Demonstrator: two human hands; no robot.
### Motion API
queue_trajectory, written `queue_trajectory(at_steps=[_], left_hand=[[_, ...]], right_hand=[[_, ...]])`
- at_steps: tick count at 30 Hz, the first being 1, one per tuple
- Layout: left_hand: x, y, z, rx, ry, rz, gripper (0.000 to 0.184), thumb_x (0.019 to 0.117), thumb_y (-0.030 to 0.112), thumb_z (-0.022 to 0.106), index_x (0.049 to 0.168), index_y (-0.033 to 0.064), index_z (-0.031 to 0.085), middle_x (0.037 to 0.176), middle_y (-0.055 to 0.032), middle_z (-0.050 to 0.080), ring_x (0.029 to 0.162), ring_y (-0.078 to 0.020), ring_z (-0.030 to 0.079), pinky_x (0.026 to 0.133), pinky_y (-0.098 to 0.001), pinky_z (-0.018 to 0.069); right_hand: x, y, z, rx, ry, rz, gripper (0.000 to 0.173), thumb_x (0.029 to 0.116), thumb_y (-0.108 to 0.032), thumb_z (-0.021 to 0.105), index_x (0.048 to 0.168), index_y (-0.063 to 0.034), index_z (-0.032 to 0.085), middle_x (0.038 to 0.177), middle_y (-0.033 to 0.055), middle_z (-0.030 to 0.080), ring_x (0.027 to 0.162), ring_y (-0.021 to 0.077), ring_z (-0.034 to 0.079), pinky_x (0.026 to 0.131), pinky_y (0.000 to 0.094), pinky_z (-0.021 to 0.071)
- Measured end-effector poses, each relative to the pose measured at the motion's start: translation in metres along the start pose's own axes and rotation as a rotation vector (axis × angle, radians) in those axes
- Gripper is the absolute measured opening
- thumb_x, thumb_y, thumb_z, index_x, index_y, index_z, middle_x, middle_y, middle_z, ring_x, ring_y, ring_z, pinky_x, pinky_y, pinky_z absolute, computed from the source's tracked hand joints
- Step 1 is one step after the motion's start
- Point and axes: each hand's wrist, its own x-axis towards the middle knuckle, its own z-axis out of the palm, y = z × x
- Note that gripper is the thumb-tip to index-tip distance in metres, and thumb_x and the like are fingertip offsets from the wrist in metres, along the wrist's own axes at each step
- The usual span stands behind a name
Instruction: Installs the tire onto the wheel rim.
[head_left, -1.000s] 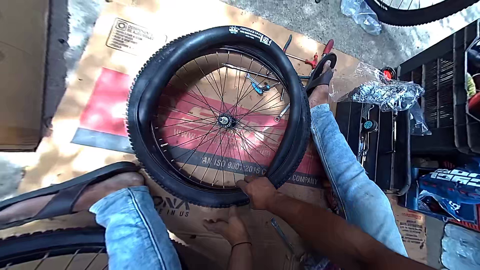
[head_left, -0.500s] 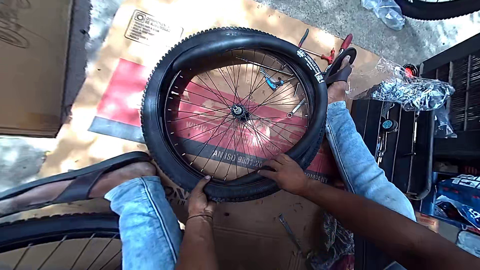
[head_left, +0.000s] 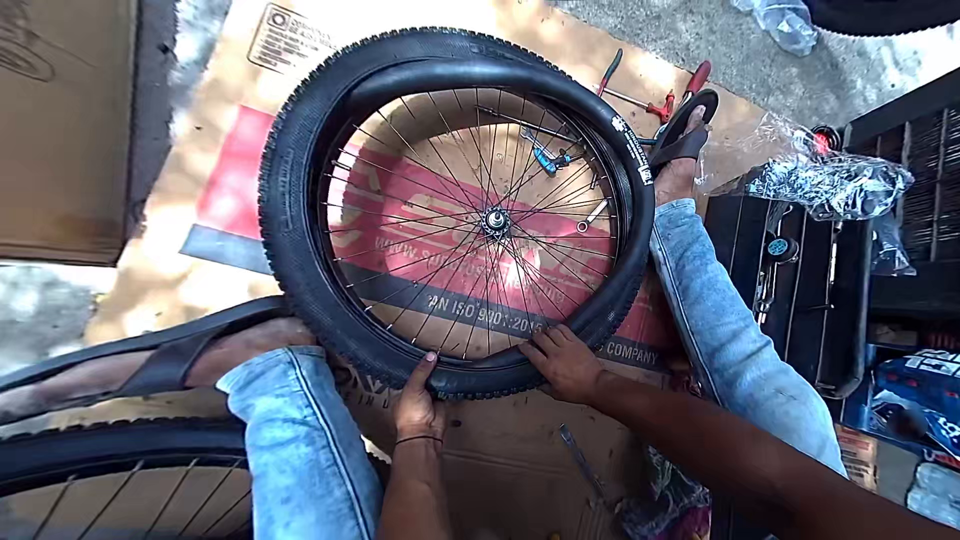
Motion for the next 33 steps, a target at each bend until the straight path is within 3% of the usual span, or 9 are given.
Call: queue_trajectory(at_steps=[7, 10, 13, 16, 20, 24, 26, 30, 33], left_hand=[[-0.009, 0.01, 0.011, 0.061, 0.054, 0.08, 0.053, 0.0904, 0.007, 0.074, 0.137, 0.0052, 0.051, 0.121, -0.0142, 0.066, 0.106, -0.0229, 0.068, 0.091, -0.0437, 0.059], [-0.026, 0.032, 0.016, 0.569, 0.231, 0.3, 0.093, 0.0916, 0.034, 0.077, 0.159, 0.0071, 0.02, 0.156, -0.0157, 0.041, 0.14, -0.0222, 0.047, 0.114, -0.0395, 0.043], [-0.071, 0.038, 0.028, 1.047, 0.303, 0.457, 0.133, 0.0752, 0.061, 0.08, 0.159, -0.0083, 0.003, 0.162, -0.0366, 0.017, 0.15, -0.0482, 0.026, 0.122, -0.0562, 0.0272], [-0.136, 0.027, 0.047, 0.591, 0.155, 0.041, 0.099, 0.0874, 0.029, 0.083, 0.158, -0.0001, 0.02, 0.154, -0.0239, 0.042, 0.137, -0.0292, 0.049, 0.112, -0.0448, 0.0444], [-0.112, -0.025, 0.059, -0.006, 0.008, -0.429, 0.065, 0.099, 0.031, 0.067, 0.149, 0.0002, 0.04, 0.133, -0.0261, 0.06, 0.113, -0.0355, 0.064, 0.091, -0.0521, 0.0565], [-0.074, -0.069, 0.057, 0.019, 0.244, -0.469, 0.08, 0.0781, 0.025, 0.09, 0.14, -0.0056, 0.049, 0.13, -0.0272, 0.062, 0.119, -0.0387, 0.062, 0.097, -0.0571, 0.0545], [-0.073, -0.069, 0.056, 0.025, 0.262, -0.436, 0.079, 0.0777, 0.023, 0.091, 0.14, -0.0029, 0.049, 0.132, -0.0257, 0.061, 0.121, -0.0374, 0.06, 0.1, -0.0562, 0.0521], [-0.081, -0.035, 0.054, -0.014, 0.284, -0.257, 0.067, 0.0841, 0.014, 0.084, 0.139, -0.0019, 0.05, 0.13, -0.0243, 0.062, 0.118, -0.0352, 0.061, 0.099, -0.0543, 0.0524], [-0.097, -0.025, 0.055, -0.022, 0.244, -0.178, 0.051, 0.0878, 0.012, 0.077, 0.133, -0.0011, 0.056, 0.119, -0.0214, 0.066, 0.106, -0.0328, 0.066, 0.089, -0.0544, 0.0562]], right_hand=[[0.002, 0.0, -0.017, 0.15, -0.142, -0.112, 0.033, 0.0875, -0.026, 0.075, 0.116, -0.0108, 0.068, 0.1, 0.0085, 0.073, 0.101, 0.0271, 0.069, 0.094, 0.0464, 0.0528], [0.004, -0.006, -0.025, 0.198, -0.08, -0.114, 0.047, 0.0846, -0.032, 0.079, 0.126, -0.0131, 0.066, 0.111, 0.0068, 0.072, 0.107, 0.0261, 0.067, 0.095, 0.0449, 0.0528], [-0.008, -0.003, -0.023, 0.229, 0.06, -0.074, 0.059, 0.0788, -0.032, 0.084, 0.132, -0.018, 0.065, 0.119, 0.0032, 0.069, 0.113, 0.0228, 0.064, 0.098, 0.0426, 0.0524], [-0.014, -0.008, -0.018, 0.348, 0.115, -0.051, 0.062, 0.0751, -0.027, 0.088, 0.132, -0.0182, 0.067, 0.127, 0.0057, 0.067, 0.121, 0.0247, 0.062, 0.103, 0.0456, 0.0527], [-0.009, 0.004, 0.001, 0.464, 0.109, -0.058, 0.06, 0.0783, -0.041, 0.081, 0.133, -0.02, 0.067, 0.131, 0.0092, 0.068, 0.123, 0.0321, 0.063, 0.104, 0.0564, 0.0514], [-0.028, 0.074, -0.008, 0.221, 0.06, -0.226, 0.043, 0.1007, -0.035, 0.05, 0.135, -0.0167, 0.066, 0.138, 0.0138, 0.064, 0.133, 0.0384, 0.057, 0.113, 0.062, 0.0405], [-0.029, 0.105, -0.03, 0.155, -0.053, -0.235, 0.039, 0.1017, -0.029, 0.056, 0.135, -0.0129, 0.067, 0.139, 0.0205, 0.062, 0.135, 0.0444, 0.053, 0.116, 0.0644, 0.0354], [-0.006, 0.116, -0.028, 0.12, 0.122, -0.325, 0.037, 0.1017, -0.044, 0.049, 0.128, -0.033, 0.073, 0.127, 0.0035, 0.07, 0.125, 0.0307, 0.062, 0.108, 0.0573, 0.0462], [-0.015, 0.087, -0.053, 0.219, 0.114, -0.233, 0.028, 0.1006, -0.035, 0.058, 0.12, -0.0298, 0.078, 0.12, 0.0031, 0.072, 0.12, 0.0275, 0.064, 0.108, 0.054, 0.0473]])
